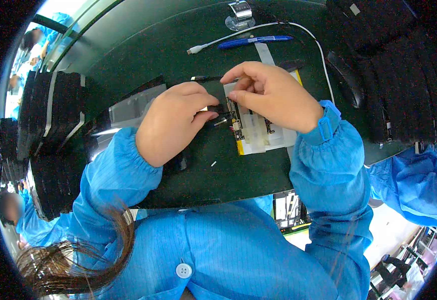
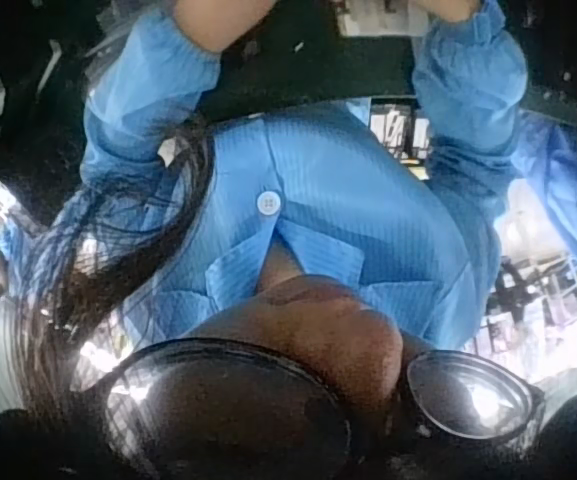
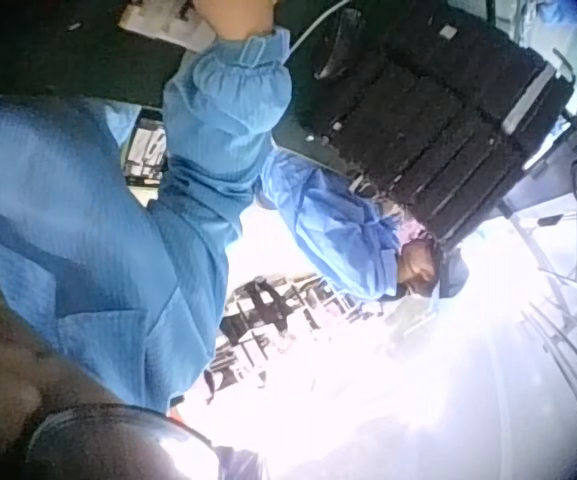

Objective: Test the screen, touch, and diagnostic features of multiple tablets during assembly.

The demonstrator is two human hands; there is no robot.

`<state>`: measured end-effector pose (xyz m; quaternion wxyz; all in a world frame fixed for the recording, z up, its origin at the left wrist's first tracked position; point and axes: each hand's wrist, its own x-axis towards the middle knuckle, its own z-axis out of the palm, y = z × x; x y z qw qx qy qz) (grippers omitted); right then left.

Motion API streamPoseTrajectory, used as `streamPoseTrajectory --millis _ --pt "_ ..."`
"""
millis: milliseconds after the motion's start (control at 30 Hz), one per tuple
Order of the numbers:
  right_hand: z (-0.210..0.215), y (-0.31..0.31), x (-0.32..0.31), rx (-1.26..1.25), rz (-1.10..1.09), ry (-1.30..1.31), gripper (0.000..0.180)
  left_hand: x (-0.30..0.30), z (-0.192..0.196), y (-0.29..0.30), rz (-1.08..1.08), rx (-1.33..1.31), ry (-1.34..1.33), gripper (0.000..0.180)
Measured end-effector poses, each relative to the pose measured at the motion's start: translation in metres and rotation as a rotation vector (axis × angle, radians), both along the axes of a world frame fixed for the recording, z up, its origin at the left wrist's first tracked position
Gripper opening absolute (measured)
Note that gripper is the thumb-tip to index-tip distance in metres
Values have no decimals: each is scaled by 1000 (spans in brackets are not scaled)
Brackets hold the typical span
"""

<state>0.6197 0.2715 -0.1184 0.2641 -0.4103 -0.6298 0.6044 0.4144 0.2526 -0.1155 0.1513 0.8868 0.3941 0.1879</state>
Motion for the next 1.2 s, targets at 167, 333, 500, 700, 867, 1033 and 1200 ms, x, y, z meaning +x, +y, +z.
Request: streamPoseTrajectory --millis 167,333,500,700,867,1033,1200 --pt "-9 1 0 224 -50 -186 28 1 -4 1 -11 15 -16 16" --pt "-4 0 -3 237 -51 -223 28 1 -3 0 5 -6 -48 17" --pt "-3 0 -5 243 -68 -259 26 2 -7 1 -3 8 -17 16" --pt "-5 0 -6 233 -90 -271 24 4 -8 0 7 9 16 16" --pt "-7 1 -5 220 -96 -265 24 5 -8 -1 14 9 25 16" --pt "-6 3 -8 204 -95 -263 23 6 -11 1 11 44 62 16" --pt "-3 2 -3 223 -88 -280 23 17 -5 -2 42 45 108 17"
